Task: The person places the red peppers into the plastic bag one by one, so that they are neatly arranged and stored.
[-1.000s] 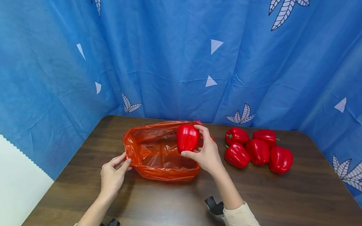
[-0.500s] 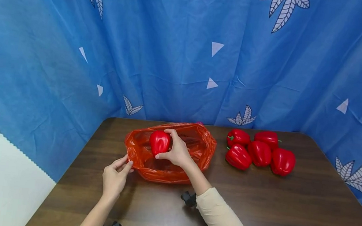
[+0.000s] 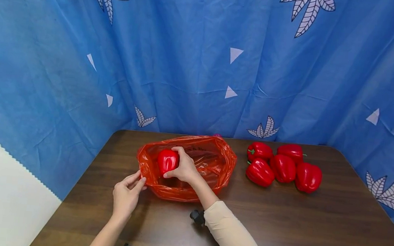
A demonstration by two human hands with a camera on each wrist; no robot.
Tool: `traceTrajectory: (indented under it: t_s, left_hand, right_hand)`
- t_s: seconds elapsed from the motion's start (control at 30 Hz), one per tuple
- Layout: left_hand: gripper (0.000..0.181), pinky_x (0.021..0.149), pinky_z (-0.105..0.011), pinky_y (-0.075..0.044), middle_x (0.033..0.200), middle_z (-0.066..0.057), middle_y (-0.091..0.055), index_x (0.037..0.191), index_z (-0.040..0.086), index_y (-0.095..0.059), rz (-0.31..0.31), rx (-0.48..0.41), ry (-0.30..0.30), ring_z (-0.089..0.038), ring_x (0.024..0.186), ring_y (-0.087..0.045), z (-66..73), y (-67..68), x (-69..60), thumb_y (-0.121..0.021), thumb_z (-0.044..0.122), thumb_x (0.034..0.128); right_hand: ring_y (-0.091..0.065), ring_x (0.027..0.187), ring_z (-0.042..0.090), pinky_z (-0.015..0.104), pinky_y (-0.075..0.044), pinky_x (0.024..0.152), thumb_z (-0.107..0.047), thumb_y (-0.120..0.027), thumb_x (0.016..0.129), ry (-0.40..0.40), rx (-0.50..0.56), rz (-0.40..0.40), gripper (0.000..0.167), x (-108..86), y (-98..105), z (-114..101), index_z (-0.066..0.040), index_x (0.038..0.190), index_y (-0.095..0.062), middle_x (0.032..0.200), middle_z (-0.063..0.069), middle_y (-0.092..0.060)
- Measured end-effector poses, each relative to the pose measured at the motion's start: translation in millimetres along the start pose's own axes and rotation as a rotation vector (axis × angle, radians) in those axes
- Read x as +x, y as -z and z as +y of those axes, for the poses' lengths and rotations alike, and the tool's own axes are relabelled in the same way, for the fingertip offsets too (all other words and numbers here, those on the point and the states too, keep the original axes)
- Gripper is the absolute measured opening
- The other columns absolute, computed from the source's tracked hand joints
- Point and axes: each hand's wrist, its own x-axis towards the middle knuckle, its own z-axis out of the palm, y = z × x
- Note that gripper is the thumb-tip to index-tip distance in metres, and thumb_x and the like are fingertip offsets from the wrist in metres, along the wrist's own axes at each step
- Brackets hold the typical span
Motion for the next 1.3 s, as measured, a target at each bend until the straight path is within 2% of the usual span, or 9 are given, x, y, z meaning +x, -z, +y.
traceTrajectory:
  t_s: [0.43,0.7,0.97,1.3]
  left_hand:
    - [0.033,0.063,-0.012,-0.055,0.117,-0.024,-0.067,0.120,-0.008,-0.065,0.004,-0.021,-0.016,-0.016,0.069,-0.070,-0.5,-1.3,-0.5,-0.068,-0.001,0.0879]
    - [0.033,0.064,-0.011,-0.055,0.116,-0.024,-0.067,0.120,-0.009,-0.065,-0.004,-0.016,-0.029,-0.028,0.074,-0.071,-0.6,-1.2,-0.8,-0.068,0.000,0.0882]
    - [0.034,0.065,-0.011,-0.055,0.117,-0.023,-0.067,0.121,-0.006,-0.065,-0.007,-0.003,-0.017,-0.019,0.071,-0.070,-0.9,-0.5,-0.8,-0.068,0.001,0.0882]
    - [0.034,0.065,-0.012,-0.055,0.117,-0.024,-0.066,0.121,-0.008,-0.065,-0.006,-0.018,-0.019,-0.021,0.074,-0.071,-0.2,-0.6,-0.4,-0.068,-0.001,0.0880]
  right_hand:
    - [-0.056,0.115,0.035,0.051,-0.052,0.096,-0.012,-0.089,0.068,-0.011,-0.046,-0.005,0.086,11.4,-18,9,-0.016,0.140,-0.041,0.135,0.016,-0.055]
    - [-0.055,0.118,0.037,0.053,-0.051,0.098,-0.012,-0.087,0.069,-0.031,-0.041,0.019,0.088,16.7,-23,10,-0.016,0.143,-0.039,0.137,0.017,-0.054]
    - [-0.052,0.120,0.038,0.054,-0.051,0.097,-0.011,-0.087,0.071,-0.066,-0.077,0.040,0.089,23.0,-25,8,-0.018,0.145,-0.038,0.138,0.018,-0.053]
    - [-0.050,0.121,0.040,0.056,-0.049,0.098,-0.009,-0.085,0.072,-0.076,-0.099,0.056,0.091,22.8,-25,4,-0.021,0.148,-0.036,0.137,0.020,-0.051]
